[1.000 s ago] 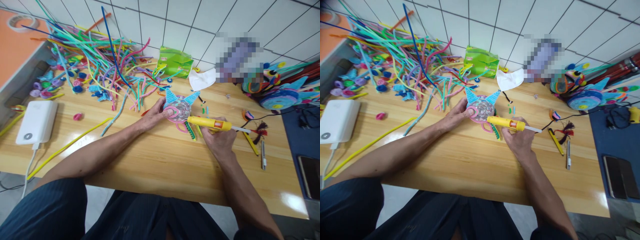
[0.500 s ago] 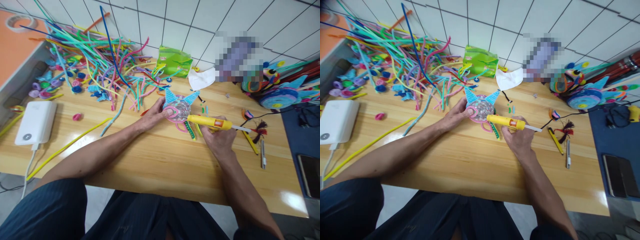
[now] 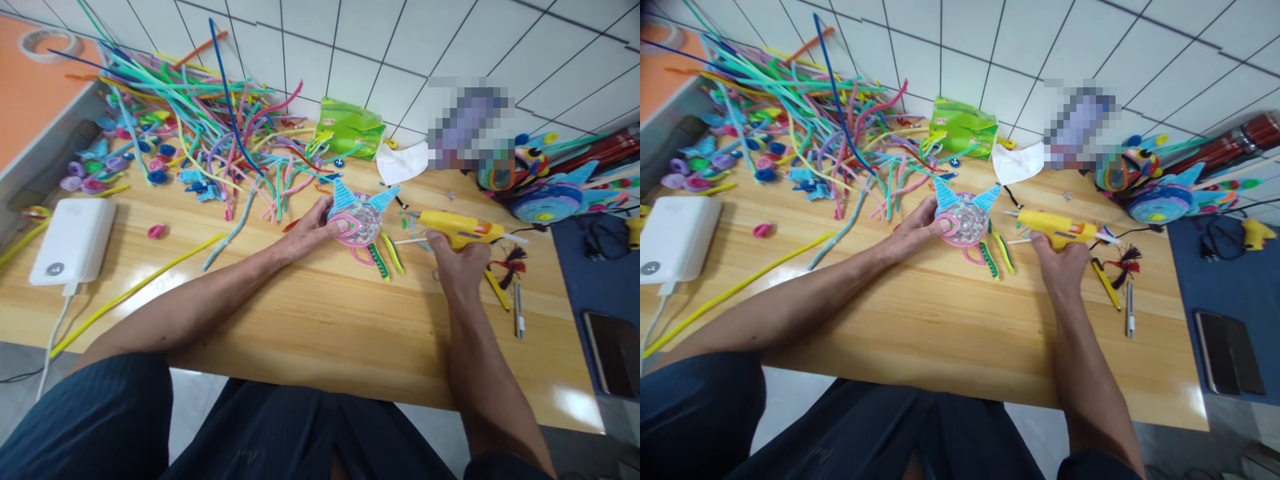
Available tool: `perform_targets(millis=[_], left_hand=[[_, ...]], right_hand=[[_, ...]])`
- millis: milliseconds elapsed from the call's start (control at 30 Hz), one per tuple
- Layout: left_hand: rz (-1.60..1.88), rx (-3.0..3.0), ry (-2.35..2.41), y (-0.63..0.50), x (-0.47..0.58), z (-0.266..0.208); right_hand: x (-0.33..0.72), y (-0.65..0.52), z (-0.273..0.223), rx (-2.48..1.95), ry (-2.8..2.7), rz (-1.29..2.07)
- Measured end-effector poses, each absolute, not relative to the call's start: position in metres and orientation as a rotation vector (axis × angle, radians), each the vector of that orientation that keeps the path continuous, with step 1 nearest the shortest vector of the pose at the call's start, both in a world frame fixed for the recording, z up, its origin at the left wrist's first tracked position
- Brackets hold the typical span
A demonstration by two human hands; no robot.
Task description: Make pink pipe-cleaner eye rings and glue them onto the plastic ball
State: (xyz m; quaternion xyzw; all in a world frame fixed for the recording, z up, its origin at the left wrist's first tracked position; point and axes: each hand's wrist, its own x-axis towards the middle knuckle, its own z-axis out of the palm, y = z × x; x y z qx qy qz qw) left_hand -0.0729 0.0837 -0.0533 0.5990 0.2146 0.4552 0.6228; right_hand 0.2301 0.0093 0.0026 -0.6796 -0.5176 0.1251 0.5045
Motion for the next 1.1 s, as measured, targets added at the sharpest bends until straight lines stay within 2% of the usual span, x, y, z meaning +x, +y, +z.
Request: perform_targets(millis=[133,267,467,800,1100], left_hand=[[1.036,1.364,0.493,0.084,-0.072,-0.056],[1.043,1.373,0.508,0.085,-0.071,-0.057],[1.063,1.406,0.555,0.083,-0.068,-0.056],[1.088,1.397,0.616,0.067,-0.065,-0.045],[1.066,1.478,0.667,0.061,-0.067,-0.045]], right_hand=[[0.237,0.016,0.011,-1.426,-1.067,0.465],[0.211,0.003,0.018,-1.277,-1.140,0.654],[0.165,-0.019,0.012,-1.460,-1.213,0.456],[0.135,-0.002,-0.005,-1.485,-1.209,0.272],[0.128,0.000,-0.030,-1.435,-1.179,0.417]])
